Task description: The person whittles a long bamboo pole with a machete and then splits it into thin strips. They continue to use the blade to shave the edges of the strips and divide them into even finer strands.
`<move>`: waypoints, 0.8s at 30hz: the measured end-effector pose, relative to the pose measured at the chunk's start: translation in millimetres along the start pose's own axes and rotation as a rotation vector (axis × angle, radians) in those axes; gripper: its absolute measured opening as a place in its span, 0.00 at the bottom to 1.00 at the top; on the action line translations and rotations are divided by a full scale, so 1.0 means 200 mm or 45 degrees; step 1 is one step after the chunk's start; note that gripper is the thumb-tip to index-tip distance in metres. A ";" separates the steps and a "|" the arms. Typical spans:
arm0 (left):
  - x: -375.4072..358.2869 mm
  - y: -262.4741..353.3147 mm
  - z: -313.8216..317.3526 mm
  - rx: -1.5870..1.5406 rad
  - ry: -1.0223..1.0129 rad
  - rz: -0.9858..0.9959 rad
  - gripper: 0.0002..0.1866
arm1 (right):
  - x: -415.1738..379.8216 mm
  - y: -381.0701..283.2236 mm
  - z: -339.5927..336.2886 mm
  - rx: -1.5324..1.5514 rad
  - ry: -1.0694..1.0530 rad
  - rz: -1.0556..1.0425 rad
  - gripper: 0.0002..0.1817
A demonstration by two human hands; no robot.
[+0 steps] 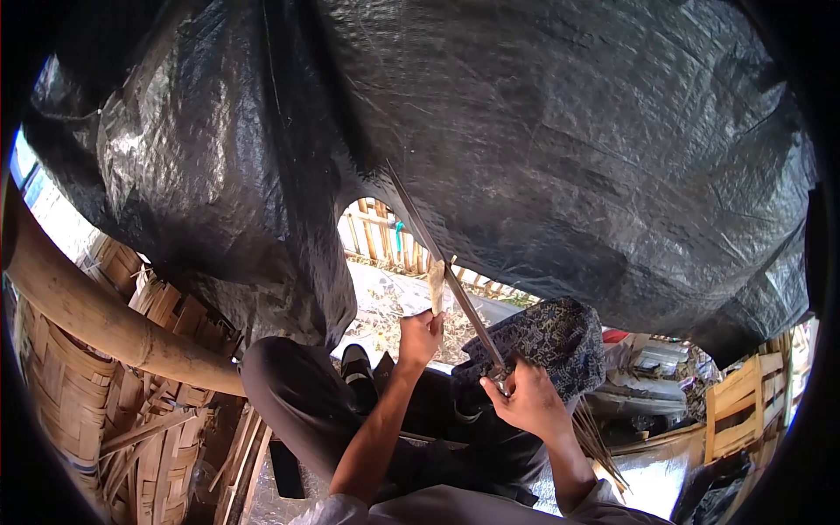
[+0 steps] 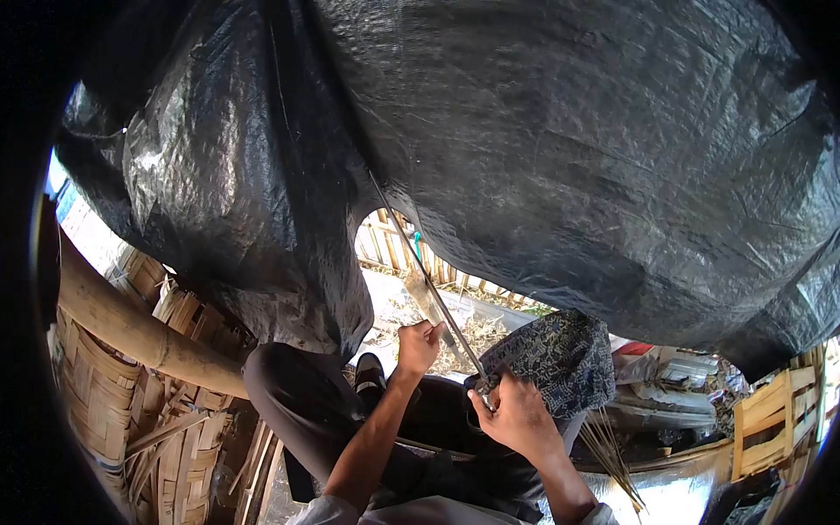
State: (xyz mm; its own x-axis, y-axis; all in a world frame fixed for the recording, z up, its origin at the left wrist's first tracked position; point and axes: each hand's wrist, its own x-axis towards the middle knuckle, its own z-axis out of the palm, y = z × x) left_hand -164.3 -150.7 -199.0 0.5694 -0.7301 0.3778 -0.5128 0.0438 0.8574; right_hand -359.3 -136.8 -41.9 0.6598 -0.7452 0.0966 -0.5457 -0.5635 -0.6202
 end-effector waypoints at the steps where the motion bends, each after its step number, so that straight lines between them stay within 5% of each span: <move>1: -0.01 0.00 0.00 0.055 0.005 0.114 0.06 | -0.01 0.01 0.00 0.028 -0.006 0.030 0.16; 5: 0.02 0.03 -0.08 0.251 -0.018 0.344 0.06 | -0.03 0.05 0.02 -0.002 0.021 0.067 0.16; 8: 0.07 0.32 -0.29 0.016 -0.002 0.024 0.21 | -0.03 0.04 0.01 -0.014 0.021 0.082 0.15; 11: 0.10 0.58 -0.46 -0.169 0.198 0.305 0.16 | -0.03 0.06 0.08 -0.030 0.008 0.085 0.13; 16: 0.15 0.64 -0.51 0.249 0.455 0.503 0.11 | -0.02 0.10 0.25 0.016 -0.058 0.182 0.10; 24: 0.16 0.62 -0.60 0.388 0.449 0.390 0.09 | -0.15 0.38 0.54 -0.043 -0.133 0.376 0.14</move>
State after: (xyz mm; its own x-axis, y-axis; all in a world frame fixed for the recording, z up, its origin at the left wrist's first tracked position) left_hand -132.0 -86.8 -39.2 0.5187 -0.4403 0.7328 -0.8216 -0.0195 0.5698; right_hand -364.3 -119.7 -176.9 0.5190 -0.8386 -0.1654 -0.7373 -0.3414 -0.5829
